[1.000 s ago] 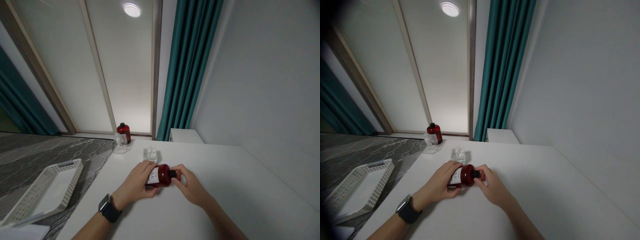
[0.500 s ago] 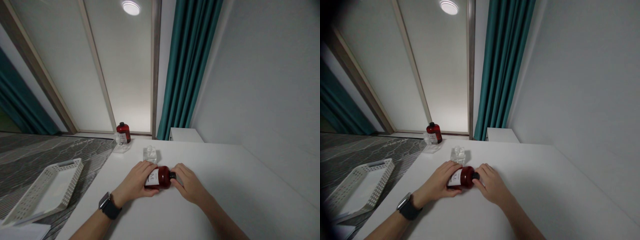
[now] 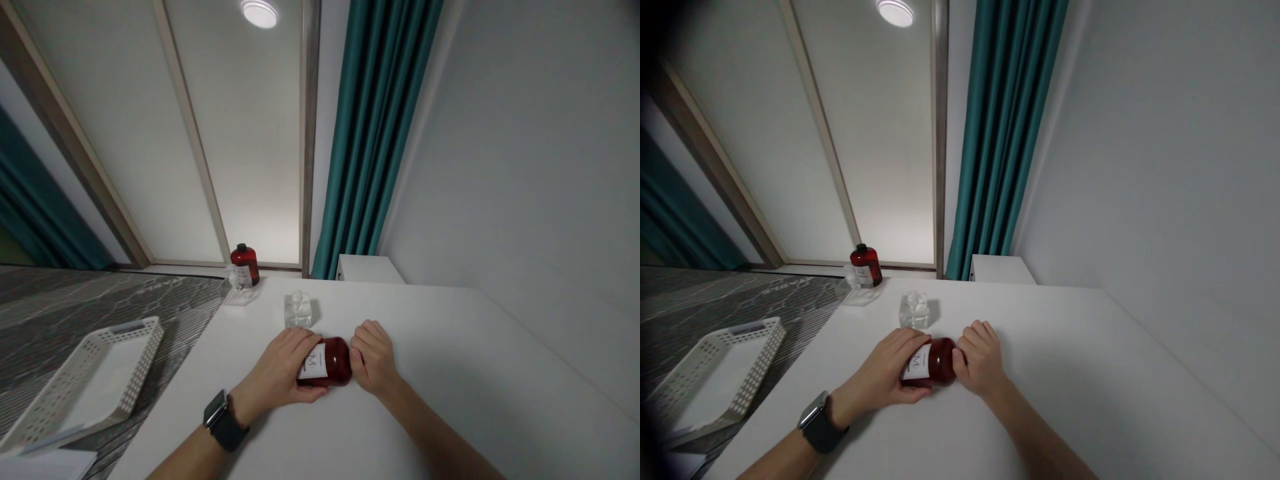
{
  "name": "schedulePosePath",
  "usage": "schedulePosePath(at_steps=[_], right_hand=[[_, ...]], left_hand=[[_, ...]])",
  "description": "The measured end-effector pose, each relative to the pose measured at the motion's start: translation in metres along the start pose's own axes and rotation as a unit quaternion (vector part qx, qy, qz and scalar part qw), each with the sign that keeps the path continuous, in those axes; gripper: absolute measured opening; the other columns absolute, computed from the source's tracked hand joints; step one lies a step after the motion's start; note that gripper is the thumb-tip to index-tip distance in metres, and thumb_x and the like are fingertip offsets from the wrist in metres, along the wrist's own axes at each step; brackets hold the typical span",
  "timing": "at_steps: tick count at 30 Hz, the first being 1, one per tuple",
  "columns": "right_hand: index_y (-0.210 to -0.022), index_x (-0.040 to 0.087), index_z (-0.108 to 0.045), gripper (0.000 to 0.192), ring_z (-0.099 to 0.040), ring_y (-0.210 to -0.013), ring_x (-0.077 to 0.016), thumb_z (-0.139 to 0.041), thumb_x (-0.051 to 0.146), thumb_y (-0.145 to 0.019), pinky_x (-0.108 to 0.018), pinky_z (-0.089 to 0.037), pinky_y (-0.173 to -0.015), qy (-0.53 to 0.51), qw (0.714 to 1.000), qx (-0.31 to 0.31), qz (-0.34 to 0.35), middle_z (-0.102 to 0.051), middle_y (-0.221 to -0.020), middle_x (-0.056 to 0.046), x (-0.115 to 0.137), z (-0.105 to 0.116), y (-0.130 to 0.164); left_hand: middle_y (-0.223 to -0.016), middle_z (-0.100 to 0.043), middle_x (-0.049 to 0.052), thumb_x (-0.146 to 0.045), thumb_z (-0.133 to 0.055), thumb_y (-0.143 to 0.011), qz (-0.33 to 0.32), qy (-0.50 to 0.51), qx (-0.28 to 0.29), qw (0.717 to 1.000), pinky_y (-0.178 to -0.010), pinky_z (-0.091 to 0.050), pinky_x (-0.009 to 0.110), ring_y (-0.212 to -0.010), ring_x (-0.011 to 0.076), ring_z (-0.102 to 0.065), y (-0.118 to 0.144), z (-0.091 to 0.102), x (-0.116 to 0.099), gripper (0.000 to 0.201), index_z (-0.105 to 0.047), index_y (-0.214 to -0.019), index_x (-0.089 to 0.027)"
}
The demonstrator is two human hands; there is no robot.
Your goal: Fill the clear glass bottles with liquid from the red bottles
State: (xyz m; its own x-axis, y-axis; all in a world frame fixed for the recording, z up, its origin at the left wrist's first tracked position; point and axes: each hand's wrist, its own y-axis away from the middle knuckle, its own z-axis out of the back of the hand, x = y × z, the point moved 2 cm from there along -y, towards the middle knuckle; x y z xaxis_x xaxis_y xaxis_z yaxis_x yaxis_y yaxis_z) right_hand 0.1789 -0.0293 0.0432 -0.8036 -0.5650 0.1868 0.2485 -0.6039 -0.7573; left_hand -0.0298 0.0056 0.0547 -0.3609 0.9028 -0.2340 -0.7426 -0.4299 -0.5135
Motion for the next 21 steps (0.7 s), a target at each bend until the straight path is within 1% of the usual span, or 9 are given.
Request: schedulePosePath(at_steps=[3, 6, 8, 10, 14, 17, 21], right_hand=[[-0.06, 0.025, -0.038, 0.035, -0.04, -0.065, -0.0214, -0.036, 0.019, -0.095, -0.037, -0.03, -0.064, -0.014, 0.999, -0.009, -0.029, -0.042, -0.06, -0.001, 0.0025, -0.0054, 0.0019], [-0.059, 0.025, -0.038, 0.039, -0.042, -0.063, -0.0202, -0.033, 0.014, -0.097, -0.036, -0.031, -0.062, -0.027, 0.997, -0.012, -0.067, -0.042, -0.059, -0.001, 0.005, -0.0094, 0.0029], [-0.058, 0.025, -0.037, 0.041, -0.043, -0.061, -0.0191, -0.032, 0.013, -0.098, -0.035, -0.031, -0.06, -0.033, 0.996, -0.007, -0.086, -0.042, -0.057, 0.0, 0.0055, -0.0103, 0.0026], [-0.058, 0.025, -0.036, 0.041, -0.043, -0.06, -0.0185, -0.036, 0.015, -0.098, -0.034, -0.032, -0.06, -0.035, 0.995, -0.001, -0.098, -0.041, -0.056, 0.001, 0.0049, -0.0095, 0.0016], [-0.057, 0.026, -0.034, 0.039, -0.042, -0.063, -0.0199, -0.047, 0.023, -0.094, -0.035, -0.032, -0.061, -0.044, 0.994, 0.003, -0.095, -0.042, -0.057, 0.0, 0.0033, -0.0061, 0.0], [-0.056, 0.026, -0.033, 0.039, -0.041, -0.062, -0.0197, -0.044, 0.025, -0.094, -0.035, -0.033, -0.06, -0.067, 0.994, 0.01, -0.083, -0.041, -0.056, 0.0, 0.0043, -0.0063, 0.0007], [-0.056, 0.026, -0.035, 0.04, -0.043, -0.061, -0.0193, -0.04, 0.02, -0.095, -0.035, -0.033, -0.059, -0.081, 0.992, 0.006, -0.101, -0.041, -0.056, 0.0, 0.0054, -0.009, 0.0029]], left_hand=[[-0.112, -0.067, 0.015, -0.04, -0.079, -0.075, 0.001, -0.039, 0.0, 0.999, -0.083, -0.051, 0.045, -0.097, 0.0324, -0.064, 0.0025, -0.0012, -0.0013, 0.07, -0.045, -0.13, -0.015], [-0.115, -0.067, 0.016, -0.037, -0.077, -0.077, 0.004, -0.077, 0.007, 0.997, -0.085, -0.049, 0.047, -0.099, 0.0341, -0.064, 0.0043, -0.0034, -0.0039, 0.069, -0.044, -0.133, -0.014], [-0.116, -0.067, 0.016, -0.037, -0.076, -0.077, 0.009, -0.082, 0.01, 0.997, -0.084, -0.049, 0.047, -0.099, 0.0341, -0.064, 0.0041, -0.0039, -0.0045, 0.067, -0.045, -0.132, -0.014], [-0.114, -0.067, 0.015, -0.039, -0.077, -0.076, 0.021, -0.065, 0.011, 0.998, -0.083, -0.049, 0.046, -0.098, 0.033, -0.064, 0.0031, -0.0027, -0.0033, 0.066, -0.047, -0.13, -0.015], [-0.11, -0.067, 0.011, -0.044, -0.077, -0.075, 0.031, -0.01, 0.017, 0.999, -0.082, -0.049, 0.042, -0.095, 0.03, -0.063, 0.0016, 0.0028, 0.0027, 0.065, -0.049, -0.128, -0.019], [-0.111, -0.066, 0.011, -0.046, -0.078, -0.075, 0.018, 0.004, 0.021, 1.0, -0.083, -0.049, 0.042, -0.096, 0.0296, -0.063, 0.0027, 0.0043, 0.0053, 0.067, -0.049, -0.129, -0.019], [-0.112, -0.066, 0.012, -0.04, -0.078, -0.075, 0.02, -0.032, -0.004, 0.999, -0.083, -0.05, 0.043, -0.098, 0.0309, -0.063, 0.0047, 0.0003, 0.0007, 0.067, -0.049, -0.131, -0.018]])
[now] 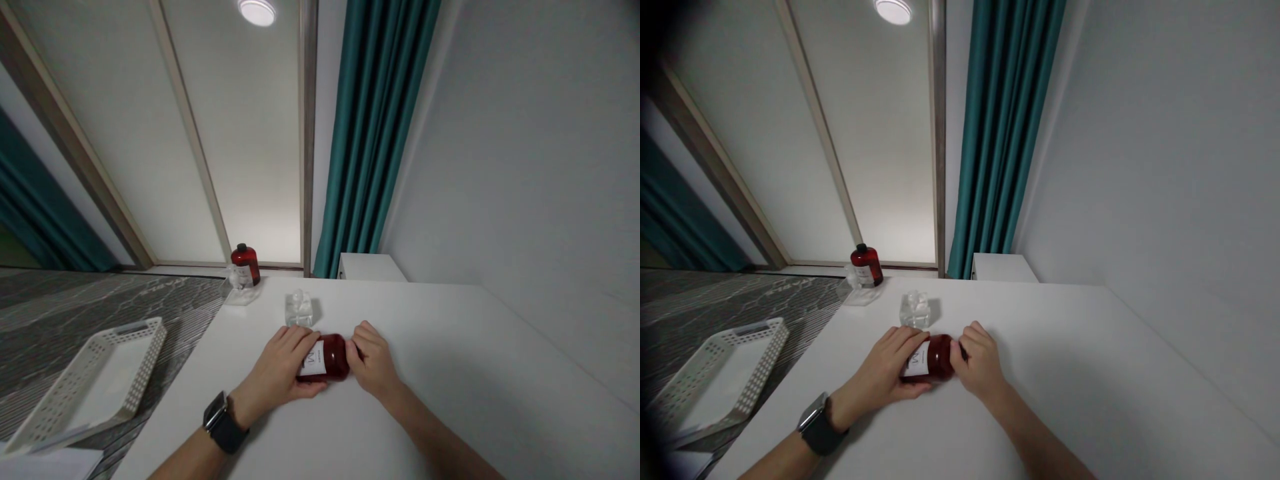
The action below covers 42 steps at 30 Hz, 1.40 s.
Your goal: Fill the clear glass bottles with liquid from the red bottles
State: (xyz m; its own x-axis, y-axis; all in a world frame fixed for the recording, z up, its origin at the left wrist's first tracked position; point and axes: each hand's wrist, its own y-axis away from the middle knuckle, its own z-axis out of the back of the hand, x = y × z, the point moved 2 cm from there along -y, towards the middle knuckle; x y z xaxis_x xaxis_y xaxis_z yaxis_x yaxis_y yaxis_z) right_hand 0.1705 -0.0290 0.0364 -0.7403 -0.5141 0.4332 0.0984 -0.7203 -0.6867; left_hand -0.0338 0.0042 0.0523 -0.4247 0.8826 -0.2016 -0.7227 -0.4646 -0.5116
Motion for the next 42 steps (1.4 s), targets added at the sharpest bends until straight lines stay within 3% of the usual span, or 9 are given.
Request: schedulePosePath(at_steps=[8, 13, 17, 19, 23, 31, 36, 42], right_hand=[[-0.056, 0.026, -0.028, 0.043, -0.043, -0.058, -0.0174, -0.039, 0.021, -0.098, -0.033, -0.031, -0.057, -0.022, 0.998, -0.014, -0.059, -0.038, -0.054, 0.002, -0.004, -0.001, -0.004], [-0.062, 0.025, -0.034, 0.036, -0.046, -0.063, -0.0174, -0.044, 0.029, -0.097, -0.031, -0.037, -0.059, -0.061, 0.995, -0.021, -0.072, -0.044, -0.06, 0.002, 0.001, 0.003, -0.004], [-0.094, 0.022, -0.053, 0.008, -0.058, -0.078, -0.0188, -0.052, 0.03, -0.092, -0.032, -0.049, -0.071, -0.146, 0.984, 0.026, -0.102, -0.06, -0.085, -0.003, 0.005, -0.005, 0.005], [-0.107, 0.021, -0.052, 0.019, -0.061, -0.085, -0.0202, -0.054, 0.03, -0.092, -0.035, -0.052, -0.078, -0.182, 0.974, 0.047, -0.128, -0.063, -0.098, -0.006, 0.004, -0.01, 0.008], [-0.117, 0.021, -0.052, 0.024, -0.065, -0.094, -0.0217, -0.049, 0.032, -0.096, -0.037, -0.053, -0.085, -0.217, 0.963, 0.057, -0.153, -0.065, -0.11, -0.009, -0.003, -0.012, 0.007], [-0.132, 0.021, -0.049, 0.034, -0.061, -0.119, -0.0248, -0.04, 0.033, -0.101, -0.042, -0.051, -0.1, -0.259, 0.95, 0.081, -0.156, -0.063, -0.129, -0.013, -0.012, -0.009, 0.007], [-0.149, 0.021, -0.03, 0.061, -0.049, -0.136, -0.0282, -0.055, 0.033, -0.094, -0.048, -0.044, -0.11, -0.276, 0.945, 0.095, -0.146, -0.046, -0.151, -0.018, -0.01, -0.013, 0.014], [-0.155, 0.021, -0.019, 0.098, -0.045, -0.14, -0.0297, -0.073, 0.019, -0.074, -0.052, -0.029, -0.12, -0.255, 0.935, 0.093, -0.228, -0.044, -0.153, -0.016, -0.001, -0.019, 0.014]], left_hand=[[-0.114, -0.066, 0.015, -0.037, -0.079, -0.076, 0.028, -0.051, -0.016, 0.998, -0.082, -0.05, 0.047, -0.097, 0.0341, -0.063, 0.0, -0.009, -0.011, 0.065, -0.049, -0.13, -0.017], [-0.126, -0.057, 0.014, -0.032, -0.081, -0.076, 0.11, 0.1, -0.048, 0.988, -0.093, -0.05, 0.05, -0.112, 0.034, -0.058, -0.001, -0.012, -0.004, 0.076, -0.039, -0.138, -0.022], [-0.129, -0.052, 0.015, -0.034, -0.07, -0.087, 0.142, 0.203, -0.052, 0.967, -0.101, -0.048, 0.053, -0.12, 0.0333, -0.053, -0.002, -0.011, -0.001, 0.067, -0.035, -0.143, -0.021], [-0.13, -0.052, 0.016, -0.037, -0.061, -0.094, 0.125, 0.214, -0.034, 0.968, -0.103, -0.047, 0.055, -0.122, 0.0336, -0.052, -0.002, -0.009, -0.002, 0.06, -0.035, -0.145, -0.02], [-0.135, -0.053, 0.016, -0.034, -0.046, -0.102, 0.104, 0.228, -0.012, 0.968, -0.104, -0.048, 0.052, -0.124, 0.0313, -0.053, -0.001, -0.005, 0.0, 0.05, -0.033, -0.148, -0.021], [-0.114, -0.062, 0.011, -0.028, -0.062, -0.093, 0.161, 0.261, -0.025, 0.952, -0.082, -0.055, 0.039, -0.094, 0.0235, -0.062, 0.003, -0.012, 0.009, 0.043, -0.044, -0.132, -0.018], [-0.106, -0.064, 0.008, -0.029, -0.066, -0.091, 0.171, 0.267, -0.027, 0.948, -0.082, -0.054, 0.038, -0.089, 0.0219, -0.063, 0.003, -0.014, 0.009, 0.037, -0.048, -0.122, -0.019], [-0.099, -0.064, 0.006, -0.023, -0.055, -0.093, 0.146, 0.221, -0.041, 0.963, -0.081, -0.053, 0.037, -0.088, 0.0211, -0.063, 0.004, -0.015, 0.009, 0.024, -0.052, -0.117, -0.019]])
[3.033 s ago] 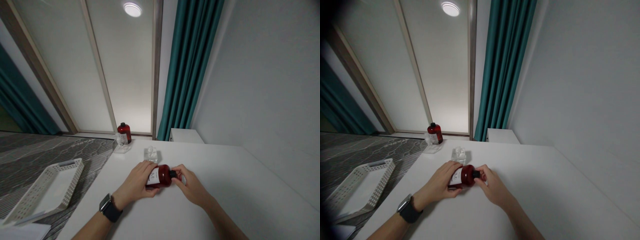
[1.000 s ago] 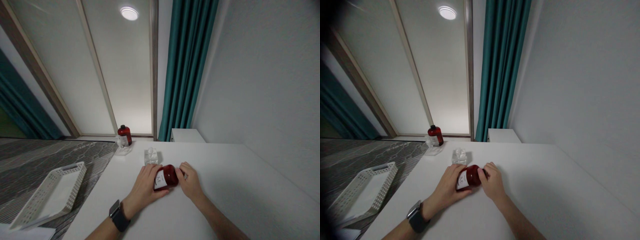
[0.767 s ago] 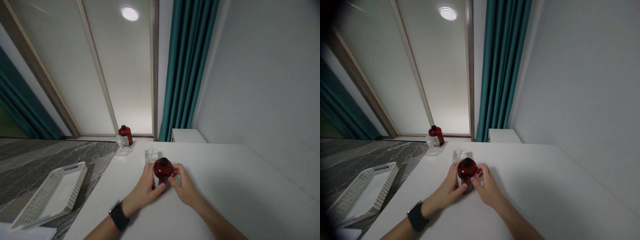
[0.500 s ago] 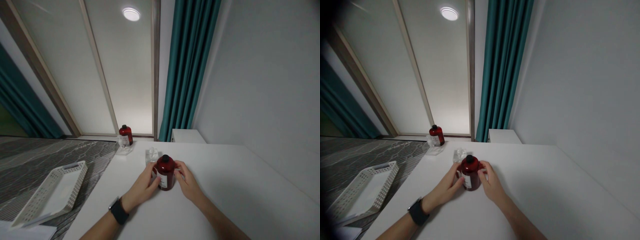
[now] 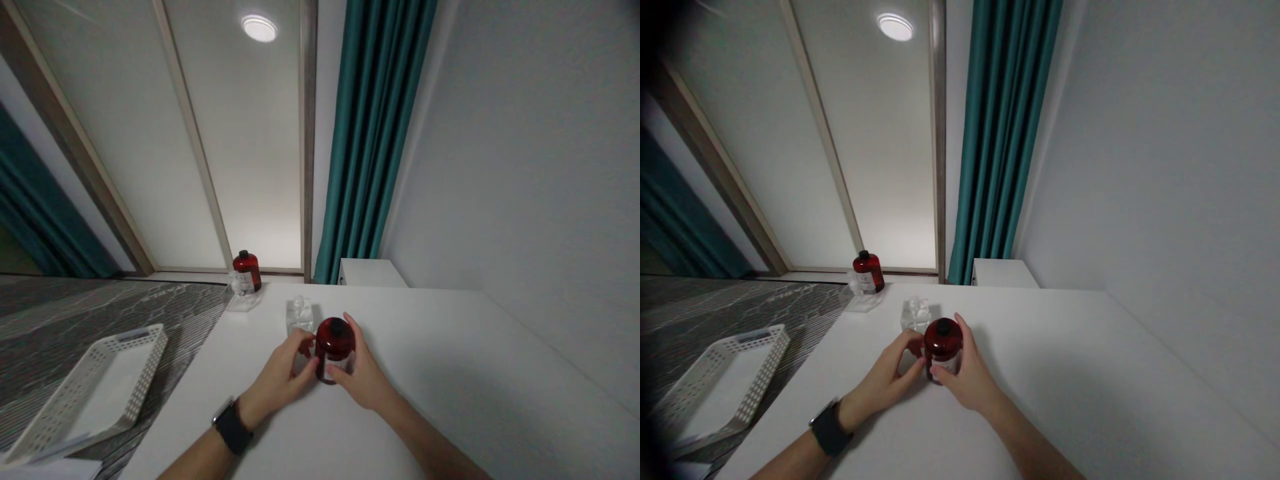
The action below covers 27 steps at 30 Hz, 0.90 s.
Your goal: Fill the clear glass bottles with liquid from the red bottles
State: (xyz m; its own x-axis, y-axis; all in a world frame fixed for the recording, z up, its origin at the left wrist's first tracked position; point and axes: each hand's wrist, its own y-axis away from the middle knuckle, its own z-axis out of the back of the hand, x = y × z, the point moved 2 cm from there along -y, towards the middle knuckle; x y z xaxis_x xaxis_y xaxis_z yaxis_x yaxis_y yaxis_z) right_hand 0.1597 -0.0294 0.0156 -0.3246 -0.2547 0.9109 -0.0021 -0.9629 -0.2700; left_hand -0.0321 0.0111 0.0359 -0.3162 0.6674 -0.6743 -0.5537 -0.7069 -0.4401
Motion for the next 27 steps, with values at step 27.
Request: schedulePosePath(at_steps=[27], right_hand=[[-0.151, 0.028, -0.027, 0.086, -0.043, -0.14, -0.0302, -0.071, 0.027, -0.078, -0.055, -0.034, -0.117, 0.037, 0.996, -0.085, -0.014, -0.041, -0.155, -0.012, -0.017, 0.007, -0.018]], left_hand=[[-0.136, -0.058, 0.016, -0.03, -0.073, -0.081, 0.14, 0.047, -0.058, 0.987, -0.105, -0.047, 0.047, -0.123, 0.0291, -0.059, -0.027, 0.027, 0.074, 0.063, -0.044, -0.136, -0.017]])
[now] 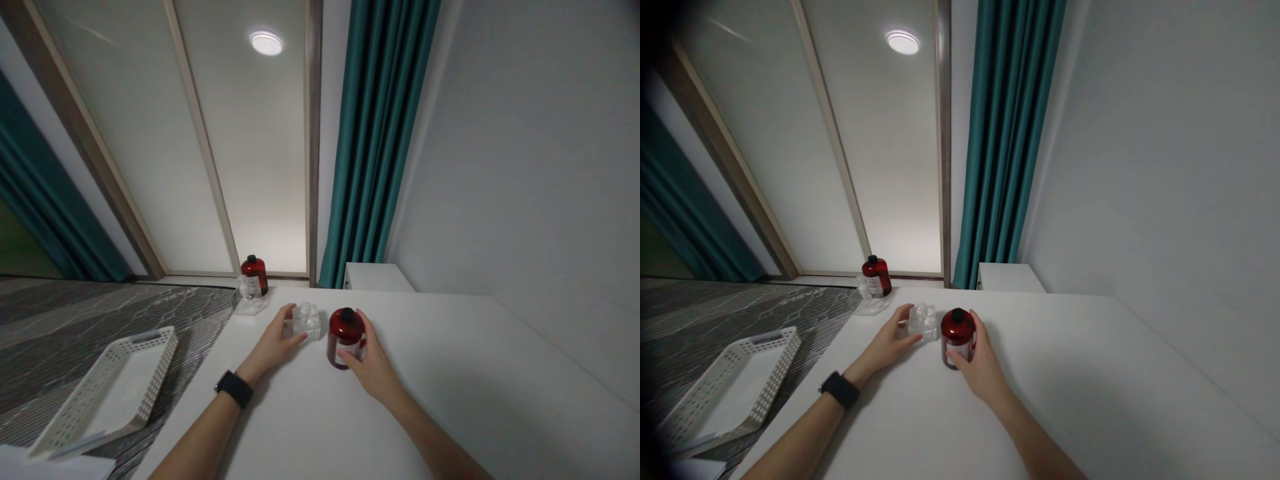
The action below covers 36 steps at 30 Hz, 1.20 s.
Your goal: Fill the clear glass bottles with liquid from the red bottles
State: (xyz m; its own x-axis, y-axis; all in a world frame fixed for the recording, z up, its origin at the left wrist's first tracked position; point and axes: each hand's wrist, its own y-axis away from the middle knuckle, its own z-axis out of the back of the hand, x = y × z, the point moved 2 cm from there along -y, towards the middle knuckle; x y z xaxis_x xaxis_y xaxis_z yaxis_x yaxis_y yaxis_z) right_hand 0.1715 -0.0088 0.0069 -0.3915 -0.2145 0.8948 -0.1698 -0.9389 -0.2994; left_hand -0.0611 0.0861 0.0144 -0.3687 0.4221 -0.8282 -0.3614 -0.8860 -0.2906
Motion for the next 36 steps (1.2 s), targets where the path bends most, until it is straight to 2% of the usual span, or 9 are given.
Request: schedulePosePath(at_steps=[6, 12, 18, 19, 22, 26, 31, 34, 36], right_hand=[[-0.151, 0.027, -0.029, 0.079, -0.05, -0.132, -0.0315, -0.067, 0.029, -0.082, -0.048, -0.055, -0.096, 0.0, 0.998, -0.033, 0.06, -0.043, -0.147, -0.015, -0.018, -0.005, -0.02], [-0.147, 0.022, -0.033, 0.067, -0.052, -0.127, -0.0303, -0.06, 0.035, -0.087, -0.046, -0.06, -0.087, -0.027, 0.997, -0.04, 0.062, -0.044, -0.136, -0.017, -0.035, -0.011, -0.032], [-0.14, 0.023, -0.042, 0.049, -0.056, -0.113, -0.0286, -0.051, 0.033, -0.094, -0.05, -0.055, -0.09, 0.008, 0.996, -0.054, 0.072, -0.051, -0.126, -0.015, -0.015, 0.006, -0.015], [-0.138, 0.024, -0.045, 0.046, -0.057, -0.11, -0.0278, -0.052, 0.032, -0.094, -0.048, -0.055, -0.089, 0.013, 0.996, -0.044, 0.079, -0.053, -0.122, -0.013, -0.008, 0.009, -0.009], [-0.138, 0.026, -0.047, 0.051, -0.056, -0.115, -0.0264, -0.06, 0.024, -0.089, -0.043, -0.054, -0.091, 0.045, 0.989, 0.082, 0.111, -0.053, -0.131, -0.011, 0.013, 0.013, 0.008], [-0.138, 0.025, -0.048, 0.063, -0.046, -0.135, -0.028, -0.073, 0.02, -0.08, -0.047, -0.038, -0.115, 0.07, 0.977, 0.179, 0.098, -0.047, -0.144, -0.011, 0.026, 0.007, 0.016], [-0.132, 0.022, -0.052, 0.062, -0.052, -0.128, -0.0272, -0.079, 0.017, -0.077, -0.046, -0.04, -0.113, 0.062, 0.974, 0.203, 0.082, -0.054, -0.135, -0.01, 0.023, 0.011, 0.01], [-0.131, 0.022, -0.052, 0.063, -0.054, -0.125, -0.0266, -0.081, 0.015, -0.076, -0.043, -0.043, -0.108, 0.056, 0.973, 0.21, 0.077, -0.056, -0.134, -0.01, 0.022, 0.021, 0.006], [-0.13, 0.022, -0.053, 0.062, -0.055, -0.122, -0.0261, -0.082, 0.015, -0.075, -0.041, -0.045, -0.104, 0.056, 0.972, 0.217, 0.071, -0.057, -0.132, -0.009, 0.022, 0.027, 0.004]], left_hand=[[-0.125, -0.064, 0.012, -0.028, -0.078, -0.076, -0.009, -0.014, 0.116, 0.993, -0.095, -0.051, 0.042, -0.109, 0.0266, -0.064, 0.018, 0.015, -0.029, 0.06, -0.047, -0.127, -0.02], [-0.116, -0.064, 0.009, -0.026, -0.08, -0.073, -0.033, -0.066, 0.116, 0.99, -0.089, -0.051, 0.04, -0.103, 0.027, -0.062, 0.032, 0.006, -0.04, 0.06, -0.051, -0.125, -0.02], [-0.109, -0.063, 0.007, -0.023, -0.081, -0.073, -0.039, -0.068, 0.101, 0.992, -0.084, -0.051, 0.038, -0.094, 0.0237, -0.061, 0.037, -0.011, -0.037, 0.062, -0.048, -0.126, -0.019], [-0.109, -0.063, 0.007, -0.023, -0.081, -0.073, -0.041, -0.065, 0.099, 0.992, -0.084, -0.051, 0.038, -0.093, 0.0234, -0.061, 0.038, -0.013, -0.036, 0.062, -0.048, -0.125, -0.019], [-0.106, -0.063, 0.006, -0.026, -0.082, -0.074, -0.051, -0.047, 0.107, 0.992, -0.084, -0.051, 0.038, -0.092, 0.0232, -0.061, 0.04, -0.019, -0.035, 0.063, -0.048, -0.127, -0.02], [-0.107, -0.063, 0.007, -0.034, -0.08, -0.078, -0.063, -0.025, 0.125, 0.99, -0.085, -0.051, 0.04, -0.092, 0.0241, -0.061, 0.042, -0.024, -0.035, 0.064, -0.045, -0.13, -0.019], [-0.121, -0.057, 0.01, -0.029, -0.074, -0.083, -0.087, -0.005, 0.134, 0.987, -0.089, -0.052, 0.042, -0.099, 0.0245, -0.06, 0.047, -0.032, -0.036, 0.065, -0.039, -0.138, -0.023], [-0.13, -0.051, 0.011, -0.025, -0.067, -0.088, -0.092, 0.018, 0.1, 0.991, -0.091, -0.054, 0.043, -0.098, 0.0223, -0.061, 0.05, -0.039, -0.04, 0.071, -0.027, -0.146, -0.027], [-0.128, -0.052, 0.01, -0.024, -0.059, -0.093, -0.095, 0.018, 0.07, 0.993, -0.091, -0.055, 0.043, -0.097, 0.0214, -0.062, 0.052, -0.041, -0.045, 0.063, -0.027, -0.146, -0.029]])
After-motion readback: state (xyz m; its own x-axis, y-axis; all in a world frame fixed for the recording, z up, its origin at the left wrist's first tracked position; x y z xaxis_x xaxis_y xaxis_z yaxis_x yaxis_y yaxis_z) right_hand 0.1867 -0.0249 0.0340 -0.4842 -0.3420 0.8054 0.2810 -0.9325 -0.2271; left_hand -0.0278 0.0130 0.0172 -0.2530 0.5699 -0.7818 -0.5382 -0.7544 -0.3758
